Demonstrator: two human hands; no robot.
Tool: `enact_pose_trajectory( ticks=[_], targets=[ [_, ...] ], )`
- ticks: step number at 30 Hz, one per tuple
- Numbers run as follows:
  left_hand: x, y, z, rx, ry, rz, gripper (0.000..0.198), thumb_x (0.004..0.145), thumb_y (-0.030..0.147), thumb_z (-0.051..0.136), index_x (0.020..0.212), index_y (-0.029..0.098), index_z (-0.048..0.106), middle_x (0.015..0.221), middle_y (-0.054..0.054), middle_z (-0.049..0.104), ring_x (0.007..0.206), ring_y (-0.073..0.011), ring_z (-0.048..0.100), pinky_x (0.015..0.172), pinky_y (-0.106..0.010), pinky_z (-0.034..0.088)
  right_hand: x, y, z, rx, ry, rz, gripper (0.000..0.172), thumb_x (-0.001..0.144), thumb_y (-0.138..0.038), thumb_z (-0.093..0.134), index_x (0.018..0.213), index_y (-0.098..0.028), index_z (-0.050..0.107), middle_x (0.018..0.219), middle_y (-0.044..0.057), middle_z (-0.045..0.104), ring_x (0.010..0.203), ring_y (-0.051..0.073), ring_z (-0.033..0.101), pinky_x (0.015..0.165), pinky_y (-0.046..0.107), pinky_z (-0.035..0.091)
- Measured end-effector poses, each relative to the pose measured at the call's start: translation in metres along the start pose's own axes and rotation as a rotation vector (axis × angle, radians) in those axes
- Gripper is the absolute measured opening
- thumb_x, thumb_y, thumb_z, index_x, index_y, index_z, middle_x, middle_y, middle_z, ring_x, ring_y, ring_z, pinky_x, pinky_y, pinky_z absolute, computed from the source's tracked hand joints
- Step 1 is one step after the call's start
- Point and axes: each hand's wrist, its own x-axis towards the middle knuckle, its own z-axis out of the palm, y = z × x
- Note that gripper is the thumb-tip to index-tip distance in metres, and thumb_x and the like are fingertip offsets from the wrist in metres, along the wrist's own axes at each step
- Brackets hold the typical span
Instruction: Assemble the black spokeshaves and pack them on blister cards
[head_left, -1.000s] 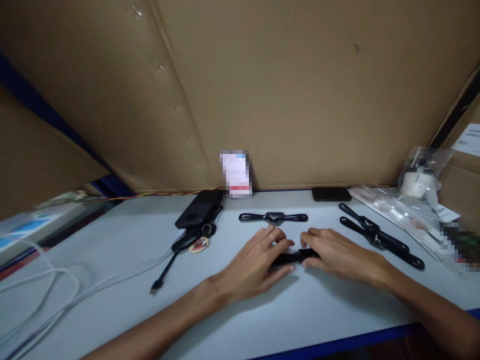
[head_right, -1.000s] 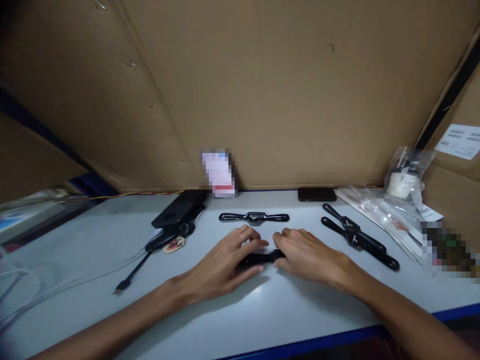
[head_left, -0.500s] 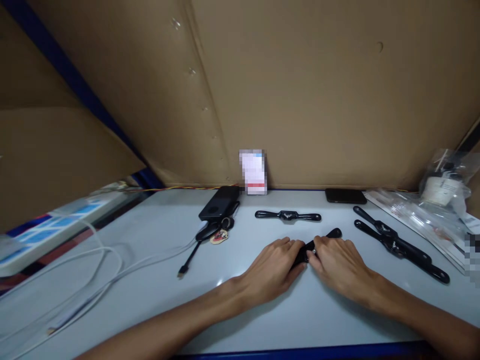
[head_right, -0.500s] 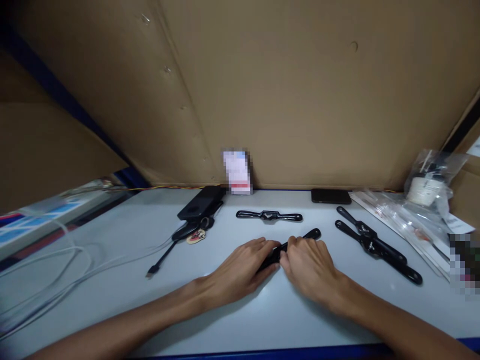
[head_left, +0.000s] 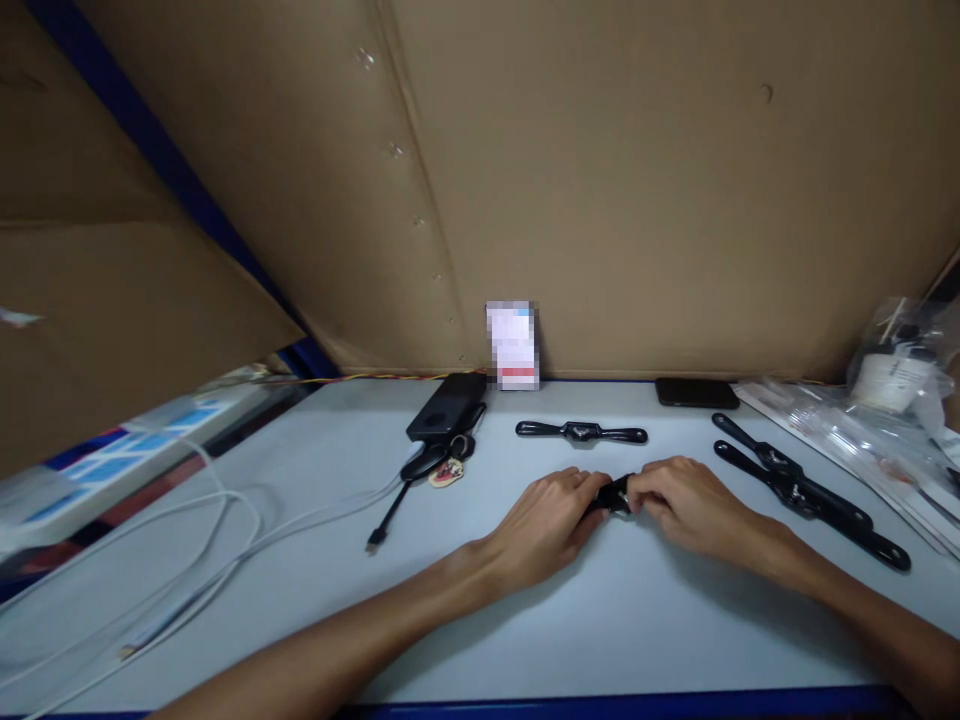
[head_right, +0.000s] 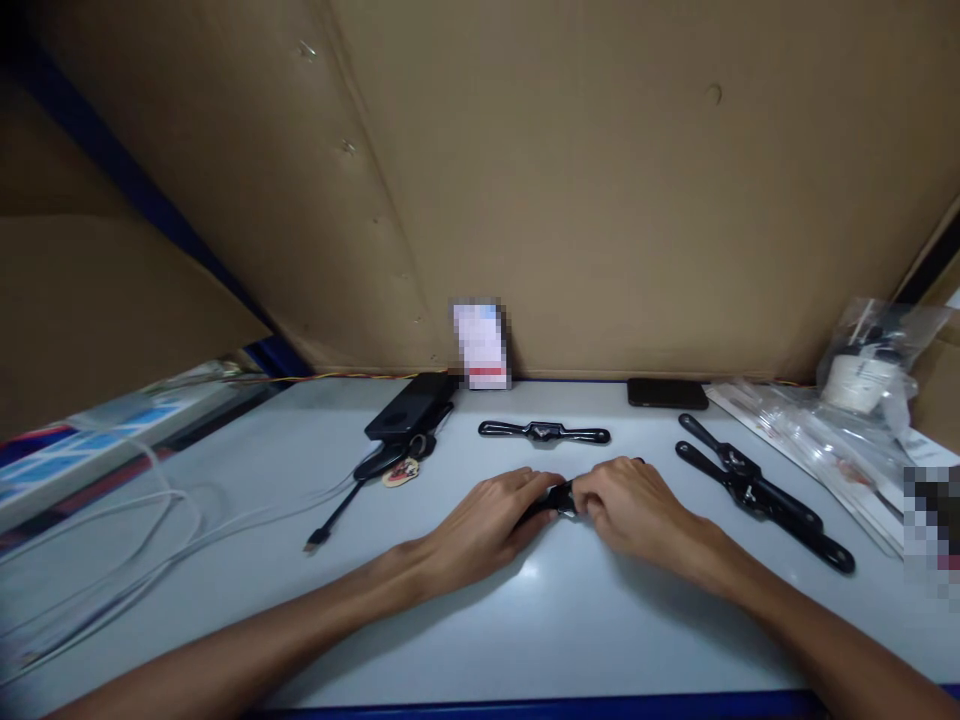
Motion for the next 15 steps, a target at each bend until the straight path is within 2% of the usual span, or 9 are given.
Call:
enact_pose_trajectory(
  ticks=[3,5,7,10,12,15],
  targets=[
    [-0.0001,0.0000,0.0001,0.006,0.004,0.003,0.019,0.095,0.021,0.049,0.113,0.019,0.057,0.094,-0.007,0.067,0.085,-0.0241,0.064,0.073,-0.038,0.051,0.0016,0.0027,-0.0017,-0.036,0.054,0.051,0.028,0.079,0.000,0.048,0.082,-0.019,0.068,0.077,0.002,0.069,0.067,0.014,0.056,0.061,0.028,0.027],
    [-0.0003,0.0000,0.0004,0.006,0.007,0.009,0.019,0.096,0.021,0.049,0.112,0.019,0.057,0.093,-0.007,0.067,0.084,-0.0239,0.063,0.072,-0.037,0.050,0.0017,0.0029,-0.0011,0.009,0.023,-0.025,0.033,0.079,0.000,0.047,0.088,-0.021,0.070,0.079,0.001,0.069,0.070,0.014,0.057,0.062,0.027,0.029],
    [-0.0005,-0.0005,0.0008,0.005,0.006,0.009,0.021,0.096,0.021,0.049,0.115,0.019,0.056,0.094,-0.007,0.067,0.084,-0.0240,0.064,0.072,-0.037,0.050,0.0013,0.0029,0.0000,0.031,-0.016,-0.092,0.033,0.078,0.000,0.048,0.085,-0.022,0.071,0.077,0.000,0.069,0.070,0.014,0.057,0.063,0.027,0.030],
    [-0.0008,-0.0015,0.0011,0.009,-0.010,-0.011,0.023,0.095,0.021,0.049,0.118,0.020,0.055,0.093,-0.006,0.067,0.083,-0.0239,0.064,0.071,-0.037,0.050,0.0004,0.0029,0.0015,-0.076,0.021,-0.023,0.026,0.079,-0.002,0.049,0.078,-0.019,0.070,0.076,0.003,0.067,0.065,0.014,0.053,0.060,0.029,0.026],
    [-0.0010,-0.0020,0.0012,0.011,-0.011,-0.016,0.023,0.095,0.021,0.048,0.117,0.020,0.055,0.093,-0.006,0.066,0.083,-0.0239,0.064,0.070,-0.036,0.049,-0.0003,0.0023,0.0019,-0.115,0.059,0.000,0.028,0.080,-0.003,0.048,0.085,-0.018,0.071,0.080,0.004,0.068,0.065,0.014,0.053,0.060,0.029,0.026],
    [-0.0014,-0.0025,0.0013,0.008,0.006,-0.001,0.023,0.096,0.022,0.047,0.117,0.021,0.055,0.092,-0.006,0.066,0.083,-0.0242,0.064,0.071,-0.035,0.049,-0.0014,0.0003,0.0012,-0.062,0.019,-0.098,0.033,0.079,-0.002,0.048,0.091,-0.021,0.072,0.082,0.002,0.069,0.069,0.014,0.055,0.062,0.028,0.029]
  ],
)
